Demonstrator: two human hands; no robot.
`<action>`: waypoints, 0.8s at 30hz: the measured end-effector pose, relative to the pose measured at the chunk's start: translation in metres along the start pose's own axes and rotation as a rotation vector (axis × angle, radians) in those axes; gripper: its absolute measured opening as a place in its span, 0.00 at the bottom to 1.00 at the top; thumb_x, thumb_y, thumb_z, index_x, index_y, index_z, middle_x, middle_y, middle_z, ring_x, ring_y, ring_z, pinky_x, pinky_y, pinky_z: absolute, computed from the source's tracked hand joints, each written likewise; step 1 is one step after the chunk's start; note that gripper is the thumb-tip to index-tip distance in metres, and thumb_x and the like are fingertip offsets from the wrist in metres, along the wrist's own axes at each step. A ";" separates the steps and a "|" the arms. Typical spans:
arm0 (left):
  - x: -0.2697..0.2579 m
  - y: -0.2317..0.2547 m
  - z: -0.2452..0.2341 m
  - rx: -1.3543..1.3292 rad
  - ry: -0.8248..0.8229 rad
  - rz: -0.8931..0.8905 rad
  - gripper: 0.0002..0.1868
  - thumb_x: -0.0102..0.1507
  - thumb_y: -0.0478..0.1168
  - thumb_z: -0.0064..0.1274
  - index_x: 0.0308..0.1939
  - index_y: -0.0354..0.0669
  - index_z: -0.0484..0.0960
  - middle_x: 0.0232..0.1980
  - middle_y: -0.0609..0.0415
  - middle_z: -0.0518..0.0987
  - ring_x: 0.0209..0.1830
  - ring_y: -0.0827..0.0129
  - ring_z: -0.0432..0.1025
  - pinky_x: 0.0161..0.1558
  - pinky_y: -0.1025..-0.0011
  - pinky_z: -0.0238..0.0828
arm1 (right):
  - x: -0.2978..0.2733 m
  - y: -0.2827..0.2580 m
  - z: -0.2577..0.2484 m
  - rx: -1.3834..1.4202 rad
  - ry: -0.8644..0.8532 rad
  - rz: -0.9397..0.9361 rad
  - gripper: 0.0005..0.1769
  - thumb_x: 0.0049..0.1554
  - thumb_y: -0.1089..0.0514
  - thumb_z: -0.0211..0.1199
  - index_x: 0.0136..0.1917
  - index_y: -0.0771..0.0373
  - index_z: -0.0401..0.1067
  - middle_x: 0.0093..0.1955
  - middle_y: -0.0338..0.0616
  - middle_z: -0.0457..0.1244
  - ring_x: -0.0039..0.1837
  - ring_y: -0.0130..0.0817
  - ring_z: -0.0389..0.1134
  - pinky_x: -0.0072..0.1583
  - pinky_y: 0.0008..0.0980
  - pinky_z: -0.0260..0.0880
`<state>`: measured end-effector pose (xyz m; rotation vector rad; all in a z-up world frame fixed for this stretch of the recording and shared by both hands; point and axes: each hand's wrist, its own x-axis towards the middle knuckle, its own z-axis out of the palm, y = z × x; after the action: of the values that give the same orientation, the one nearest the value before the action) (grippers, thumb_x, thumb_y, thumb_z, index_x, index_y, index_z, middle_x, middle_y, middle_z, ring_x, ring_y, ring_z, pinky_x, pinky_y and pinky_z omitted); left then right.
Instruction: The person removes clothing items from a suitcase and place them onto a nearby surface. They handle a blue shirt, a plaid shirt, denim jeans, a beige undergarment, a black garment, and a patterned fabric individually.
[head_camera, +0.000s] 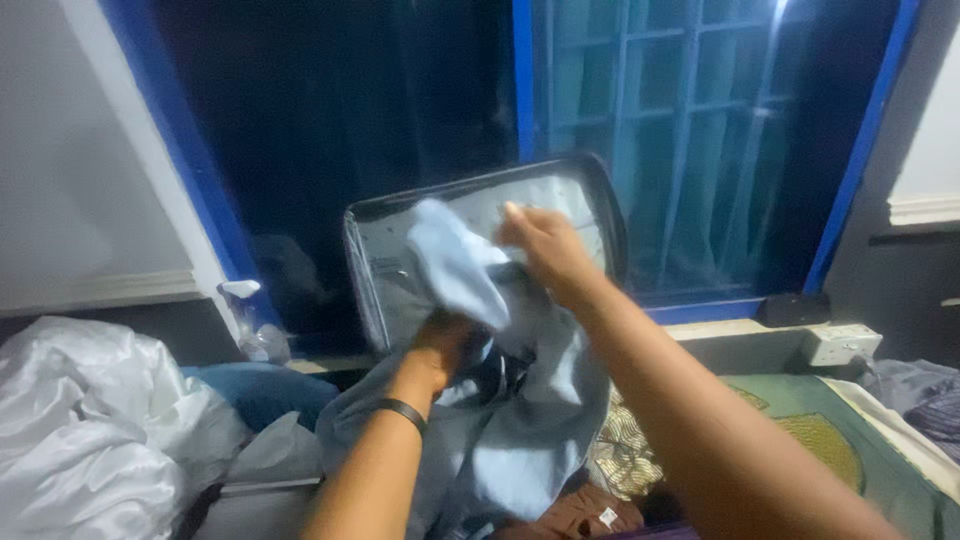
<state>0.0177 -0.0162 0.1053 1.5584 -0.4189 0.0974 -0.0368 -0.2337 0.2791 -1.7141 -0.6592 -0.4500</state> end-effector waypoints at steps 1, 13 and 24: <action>-0.003 0.010 0.002 -0.616 0.068 -0.163 0.28 0.65 0.54 0.57 0.63 0.44 0.73 0.58 0.48 0.77 0.55 0.58 0.73 0.63 0.55 0.69 | -0.004 0.003 -0.005 -0.102 -0.028 0.148 0.28 0.67 0.41 0.54 0.55 0.69 0.78 0.49 0.54 0.72 0.46 0.34 0.70 0.53 0.38 0.71; 0.019 -0.008 0.000 -0.179 0.374 -0.230 0.22 0.53 0.40 0.61 0.48 0.30 0.82 0.42 0.42 0.84 0.40 0.51 0.81 0.43 0.54 0.80 | -0.110 0.081 0.013 0.079 -0.621 0.312 0.23 0.56 0.52 0.69 0.62 0.65 0.77 0.62 0.55 0.67 0.60 0.42 0.67 0.60 0.42 0.68; -0.076 -0.071 -0.030 -0.536 0.618 -0.628 0.38 0.67 0.64 0.51 0.70 0.40 0.69 0.69 0.51 0.69 0.67 0.55 0.64 0.66 0.51 0.59 | -0.122 0.140 0.003 0.405 -0.030 1.098 0.24 0.62 0.49 0.61 0.50 0.77 0.71 0.44 0.62 0.66 0.39 0.48 0.70 0.42 0.41 0.76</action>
<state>-0.0241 0.0263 0.0146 0.9963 0.5040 -0.0244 -0.0403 -0.2759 0.0987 -1.4337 0.2212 0.4568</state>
